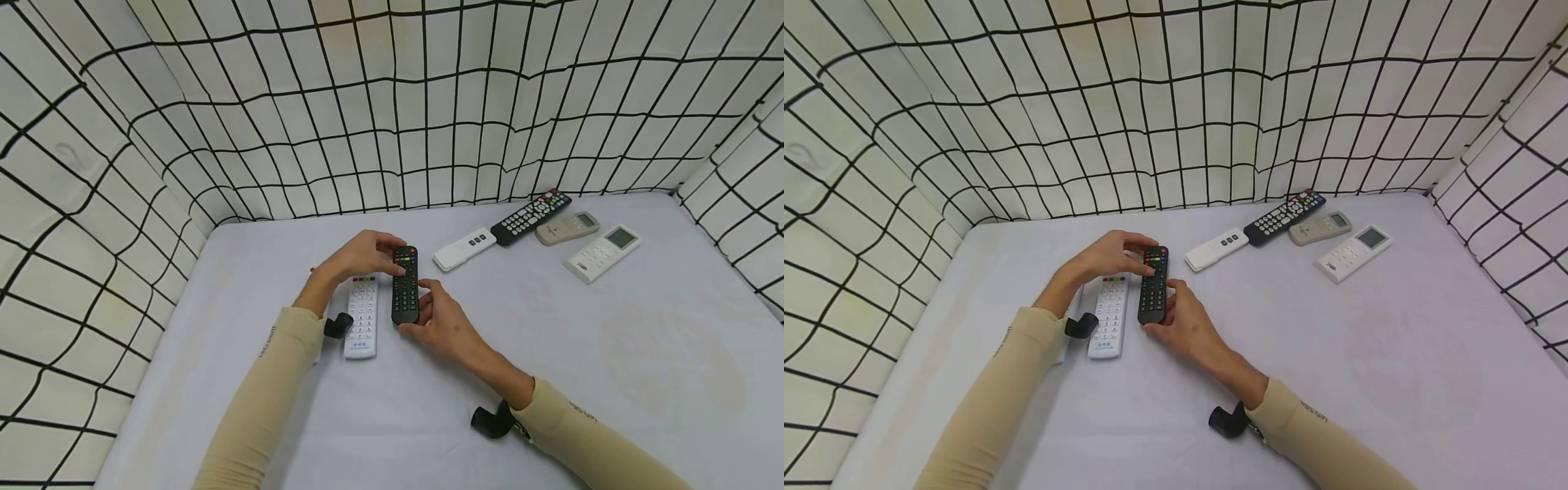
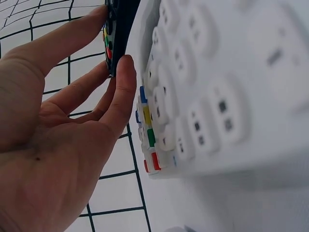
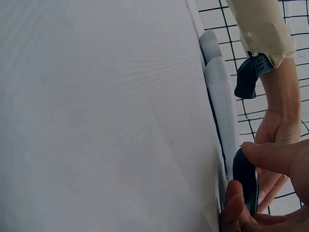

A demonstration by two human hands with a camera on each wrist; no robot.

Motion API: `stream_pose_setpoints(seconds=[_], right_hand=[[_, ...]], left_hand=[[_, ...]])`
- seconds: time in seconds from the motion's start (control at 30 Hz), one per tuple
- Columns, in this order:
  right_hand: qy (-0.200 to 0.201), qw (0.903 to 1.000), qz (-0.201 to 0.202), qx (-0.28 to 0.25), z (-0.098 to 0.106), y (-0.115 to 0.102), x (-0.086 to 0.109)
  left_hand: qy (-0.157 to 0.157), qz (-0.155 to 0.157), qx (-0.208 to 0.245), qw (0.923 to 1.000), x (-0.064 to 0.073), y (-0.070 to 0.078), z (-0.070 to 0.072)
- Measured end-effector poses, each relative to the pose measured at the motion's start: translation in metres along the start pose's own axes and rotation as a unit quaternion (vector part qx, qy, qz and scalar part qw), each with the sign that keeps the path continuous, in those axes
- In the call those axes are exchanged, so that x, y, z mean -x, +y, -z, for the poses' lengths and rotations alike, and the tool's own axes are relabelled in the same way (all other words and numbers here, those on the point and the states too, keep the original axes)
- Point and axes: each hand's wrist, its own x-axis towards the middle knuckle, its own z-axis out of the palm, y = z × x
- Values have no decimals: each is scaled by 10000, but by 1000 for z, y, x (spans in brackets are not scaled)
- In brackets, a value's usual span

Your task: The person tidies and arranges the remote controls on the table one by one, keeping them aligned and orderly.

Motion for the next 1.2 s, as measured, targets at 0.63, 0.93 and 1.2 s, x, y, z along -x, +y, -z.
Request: stream_pose_setpoints(seconds=[0.63,0.93,1.2], right_hand=[[-245,9984,-250,442,-2,0,5],[-386,9964,-246,720,2,-2,8],[-468,9957,-306,739,3,-1,7]], left_hand=[[-127,86,-547,9984,1,9,-8],[-298,155,-965,9948,3,16,-9],[-339,328,-1096,9929,4,17,-12]])
